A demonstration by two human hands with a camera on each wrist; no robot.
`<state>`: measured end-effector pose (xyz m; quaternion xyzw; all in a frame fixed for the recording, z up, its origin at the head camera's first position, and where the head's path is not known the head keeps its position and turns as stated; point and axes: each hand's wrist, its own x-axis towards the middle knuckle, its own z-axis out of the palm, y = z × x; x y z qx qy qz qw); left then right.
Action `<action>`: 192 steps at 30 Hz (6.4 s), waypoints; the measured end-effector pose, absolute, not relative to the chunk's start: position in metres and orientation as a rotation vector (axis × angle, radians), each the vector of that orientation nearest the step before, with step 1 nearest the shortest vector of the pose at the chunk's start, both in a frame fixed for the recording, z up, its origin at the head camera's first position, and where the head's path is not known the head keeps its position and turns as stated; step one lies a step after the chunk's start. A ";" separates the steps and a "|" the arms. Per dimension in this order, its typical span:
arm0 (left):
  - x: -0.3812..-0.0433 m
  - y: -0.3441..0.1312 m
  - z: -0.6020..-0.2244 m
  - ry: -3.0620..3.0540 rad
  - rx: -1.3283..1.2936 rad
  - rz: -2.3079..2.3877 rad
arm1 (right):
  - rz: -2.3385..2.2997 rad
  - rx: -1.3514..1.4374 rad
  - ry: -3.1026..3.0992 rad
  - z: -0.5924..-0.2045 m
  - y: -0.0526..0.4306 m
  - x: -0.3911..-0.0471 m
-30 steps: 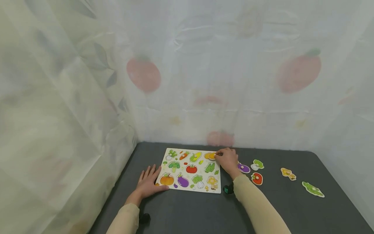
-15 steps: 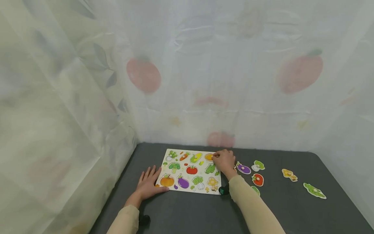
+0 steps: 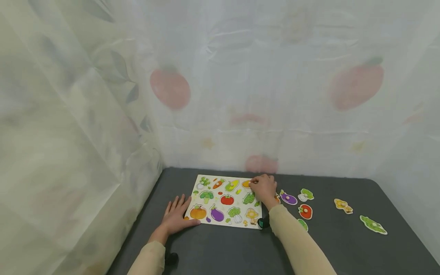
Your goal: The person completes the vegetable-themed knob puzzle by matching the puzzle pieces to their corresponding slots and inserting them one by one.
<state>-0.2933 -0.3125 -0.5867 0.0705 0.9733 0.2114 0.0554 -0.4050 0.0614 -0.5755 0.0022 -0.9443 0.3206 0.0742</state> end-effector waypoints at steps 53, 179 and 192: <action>-0.297 -0.316 -0.598 2.980 0.249 0.686 | 0.845 0.293 -2.785 -0.554 0.109 -0.388; -0.294 -0.318 -0.588 2.934 0.243 0.668 | 0.842 0.225 -2.754 -0.588 0.214 -0.240; -0.294 -0.321 -0.593 2.962 0.266 0.711 | 0.919 -0.054 -2.786 -0.592 0.206 -0.233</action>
